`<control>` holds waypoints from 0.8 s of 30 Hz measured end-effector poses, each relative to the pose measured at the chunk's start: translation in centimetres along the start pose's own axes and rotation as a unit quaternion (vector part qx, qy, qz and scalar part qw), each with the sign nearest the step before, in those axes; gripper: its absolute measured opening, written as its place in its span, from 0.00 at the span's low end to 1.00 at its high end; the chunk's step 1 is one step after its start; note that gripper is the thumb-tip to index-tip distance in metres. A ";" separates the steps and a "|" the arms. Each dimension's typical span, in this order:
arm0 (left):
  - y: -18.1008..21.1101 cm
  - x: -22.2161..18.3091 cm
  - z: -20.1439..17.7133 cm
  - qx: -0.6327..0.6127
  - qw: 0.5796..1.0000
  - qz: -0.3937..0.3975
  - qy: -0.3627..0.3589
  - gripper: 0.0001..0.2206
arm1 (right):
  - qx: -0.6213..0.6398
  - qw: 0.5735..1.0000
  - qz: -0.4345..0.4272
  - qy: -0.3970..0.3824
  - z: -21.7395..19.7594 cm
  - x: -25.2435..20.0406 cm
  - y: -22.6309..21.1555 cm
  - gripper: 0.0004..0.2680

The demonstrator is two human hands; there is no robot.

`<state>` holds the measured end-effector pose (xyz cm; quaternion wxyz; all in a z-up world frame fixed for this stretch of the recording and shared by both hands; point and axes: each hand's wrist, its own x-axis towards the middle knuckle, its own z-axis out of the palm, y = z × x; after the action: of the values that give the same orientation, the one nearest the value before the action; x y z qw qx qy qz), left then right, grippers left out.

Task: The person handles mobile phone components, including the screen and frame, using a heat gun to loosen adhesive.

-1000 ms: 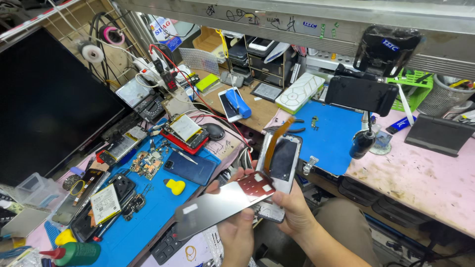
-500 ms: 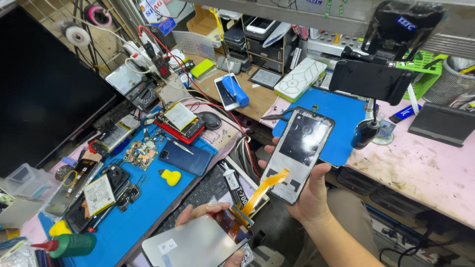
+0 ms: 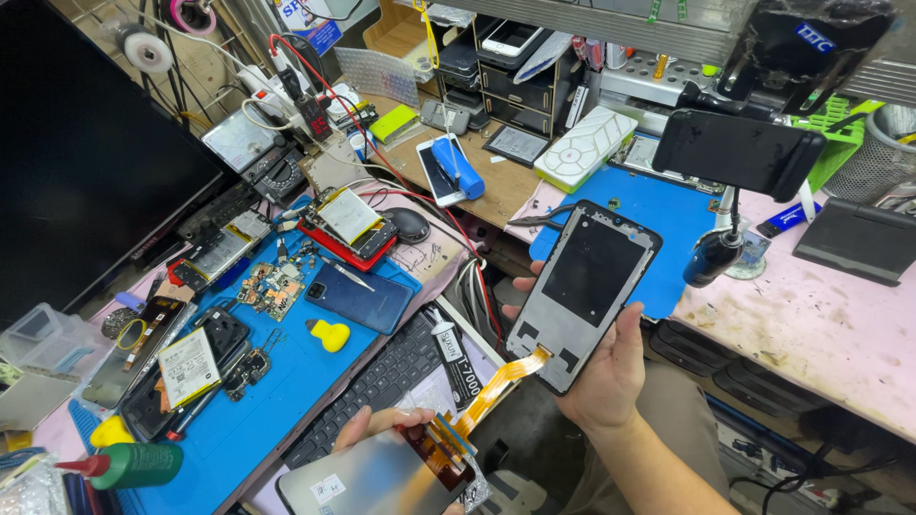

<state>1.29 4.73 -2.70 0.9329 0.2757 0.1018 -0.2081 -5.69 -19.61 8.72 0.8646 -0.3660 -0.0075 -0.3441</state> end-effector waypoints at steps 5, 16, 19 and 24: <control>0.4 -2.0 0.9 0.380 0.840 0.290 -0.255 0.56 | 0.017 1.000 -0.004 -0.023 -0.1 -0.2 0.0 0.29; 4.7 -2.9 8.1 0.445 0.773 0.305 -0.333 0.56 | -0.032 0.989 0.037 -0.140 -0.5 -0.9 -0.8 0.37; 8.7 -4.7 9.6 0.641 0.700 0.159 -0.273 0.46 | -0.057 0.984 0.043 -0.166 -0.4 -1.1 -0.7 0.36; 9.4 -5.0 12.1 0.621 0.682 0.223 -0.317 0.49 | -0.115 0.970 0.064 -0.206 -0.1 -1.6 -0.6 0.36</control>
<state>1.88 6.80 13.29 0.5434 0.7234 -0.4173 -0.0847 -7.29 -19.05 8.61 0.8172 -0.5252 -0.1221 -0.2036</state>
